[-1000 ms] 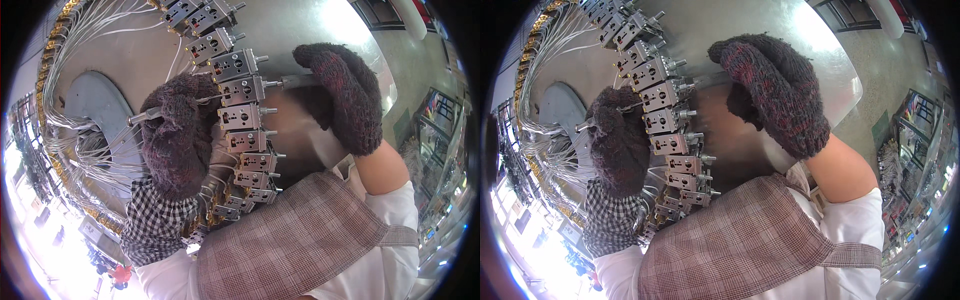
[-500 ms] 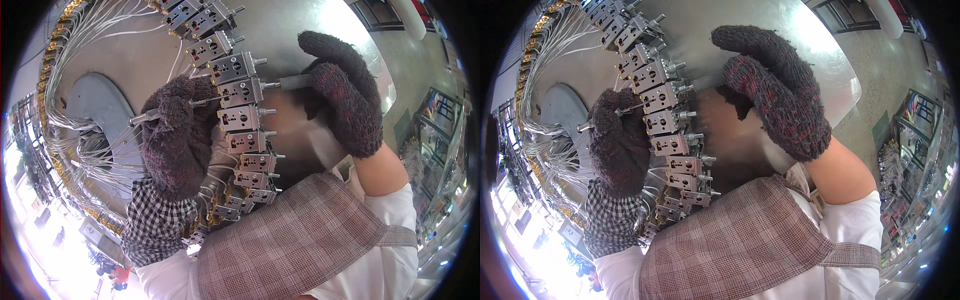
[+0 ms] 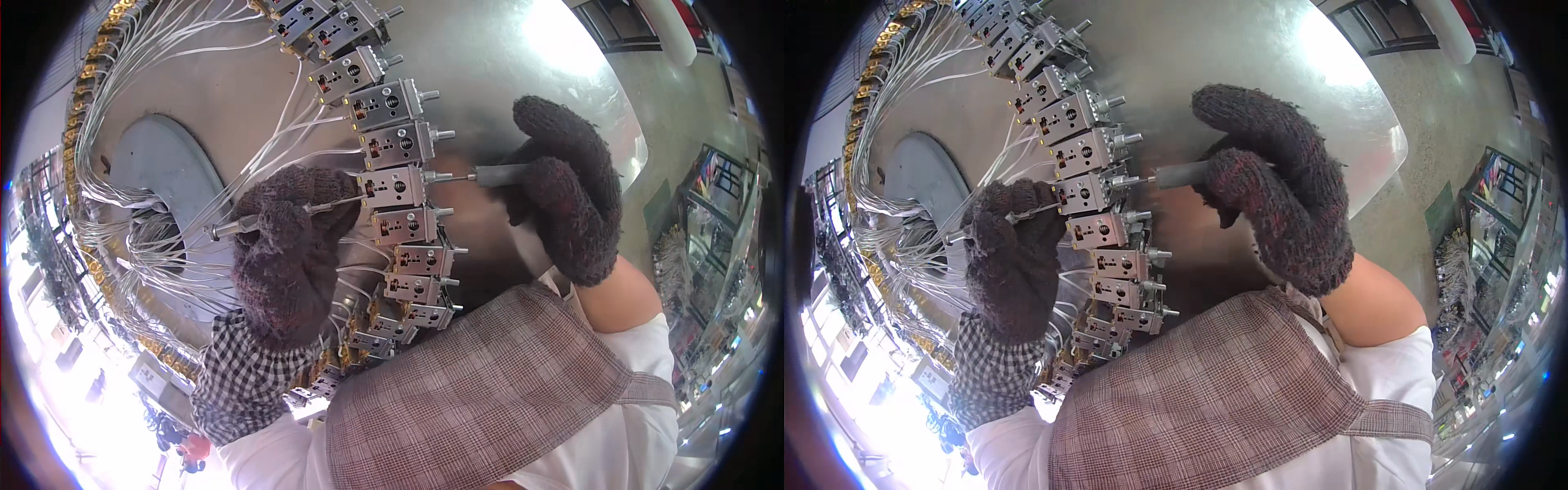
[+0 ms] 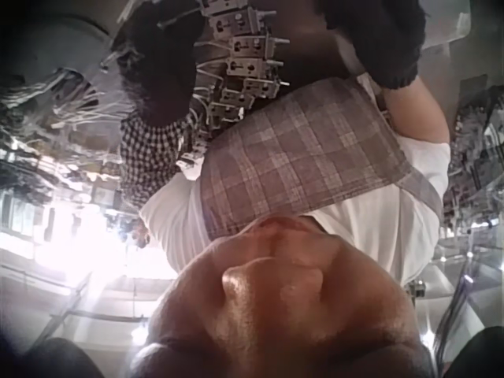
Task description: Manually assembling or inspecting a circular wiring harness component using a specialized jig.
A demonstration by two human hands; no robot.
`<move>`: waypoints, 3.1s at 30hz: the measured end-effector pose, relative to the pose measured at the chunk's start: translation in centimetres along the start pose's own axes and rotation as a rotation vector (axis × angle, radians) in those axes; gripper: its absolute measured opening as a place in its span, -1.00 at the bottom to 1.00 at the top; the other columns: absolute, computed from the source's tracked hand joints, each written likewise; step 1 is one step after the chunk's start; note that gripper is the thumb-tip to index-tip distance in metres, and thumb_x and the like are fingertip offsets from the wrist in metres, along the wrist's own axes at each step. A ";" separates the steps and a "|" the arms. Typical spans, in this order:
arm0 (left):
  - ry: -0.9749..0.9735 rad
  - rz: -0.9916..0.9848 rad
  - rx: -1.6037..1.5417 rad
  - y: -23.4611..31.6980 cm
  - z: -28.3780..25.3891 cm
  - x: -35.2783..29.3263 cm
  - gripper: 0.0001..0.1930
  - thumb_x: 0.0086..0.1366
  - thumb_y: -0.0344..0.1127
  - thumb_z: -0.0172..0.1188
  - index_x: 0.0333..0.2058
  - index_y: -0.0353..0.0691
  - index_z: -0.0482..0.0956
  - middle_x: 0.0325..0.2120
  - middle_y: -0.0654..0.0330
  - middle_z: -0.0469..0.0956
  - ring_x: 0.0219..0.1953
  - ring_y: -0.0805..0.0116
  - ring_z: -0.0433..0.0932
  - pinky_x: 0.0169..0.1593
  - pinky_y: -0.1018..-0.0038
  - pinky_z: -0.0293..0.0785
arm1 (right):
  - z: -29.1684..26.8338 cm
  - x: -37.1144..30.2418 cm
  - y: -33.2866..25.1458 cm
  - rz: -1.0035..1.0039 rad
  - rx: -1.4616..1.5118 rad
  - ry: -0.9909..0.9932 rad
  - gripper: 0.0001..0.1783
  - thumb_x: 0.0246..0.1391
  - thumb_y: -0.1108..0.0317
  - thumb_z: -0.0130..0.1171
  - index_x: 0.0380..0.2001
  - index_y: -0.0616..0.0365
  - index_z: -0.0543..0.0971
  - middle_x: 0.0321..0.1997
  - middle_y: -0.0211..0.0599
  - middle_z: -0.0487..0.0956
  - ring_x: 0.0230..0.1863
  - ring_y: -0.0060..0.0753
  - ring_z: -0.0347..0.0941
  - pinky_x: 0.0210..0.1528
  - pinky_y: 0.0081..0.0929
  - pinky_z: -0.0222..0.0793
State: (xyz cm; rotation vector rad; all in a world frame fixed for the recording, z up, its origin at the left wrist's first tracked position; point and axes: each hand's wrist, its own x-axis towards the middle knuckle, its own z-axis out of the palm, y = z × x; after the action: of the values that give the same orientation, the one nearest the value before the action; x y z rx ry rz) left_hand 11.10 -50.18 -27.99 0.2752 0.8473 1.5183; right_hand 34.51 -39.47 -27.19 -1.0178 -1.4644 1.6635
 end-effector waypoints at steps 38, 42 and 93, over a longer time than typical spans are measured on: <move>-0.030 -0.071 0.120 2.5 -1.9 -0.9 -0.71 0.28 -0.14 -0.10 -0.10 -0.12 0.36 -0.12 0.10 0.41 -0.06 0.07 0.41 -0.06 0.11 0.37 | 4.1 -0.2 -0.7 -0.489 -0.732 -0.104 -0.58 -0.18 0.54 0.15 -0.14 0.29 0.39 -0.17 -0.09 0.48 -0.17 -0.21 0.44 -0.13 -0.34 0.34; -0.025 -0.065 0.134 2.8 -1.9 -0.7 -0.70 0.29 -0.13 -0.11 -0.09 -0.12 0.34 -0.11 0.07 0.40 -0.06 0.06 0.40 -0.06 0.10 0.37 | 4.6 -0.2 -1.8 -0.369 -0.497 -0.098 -0.62 -0.05 0.54 0.11 -0.10 0.27 0.38 -0.11 -0.13 0.46 -0.20 -0.37 0.45 -0.21 -0.53 0.40; 0.036 -0.187 -0.191 24.4 -9.1 -12.2 -0.74 0.27 -0.27 -0.04 -0.17 -0.34 0.38 -0.21 0.05 0.43 -0.14 0.23 0.44 -0.07 0.32 0.43 | 28.1 -3.5 -15.5 0.055 -0.288 0.096 -0.66 0.08 0.42 -0.13 -0.09 0.37 0.35 -0.23 -0.16 0.46 -0.35 -0.43 0.42 -0.30 -0.54 0.36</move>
State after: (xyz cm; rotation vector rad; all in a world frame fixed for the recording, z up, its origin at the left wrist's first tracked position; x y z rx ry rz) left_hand -11.24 -62.63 -14.73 0.0267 0.7292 1.4198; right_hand 11.07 -53.34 -9.84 -1.2853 -1.6558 1.4449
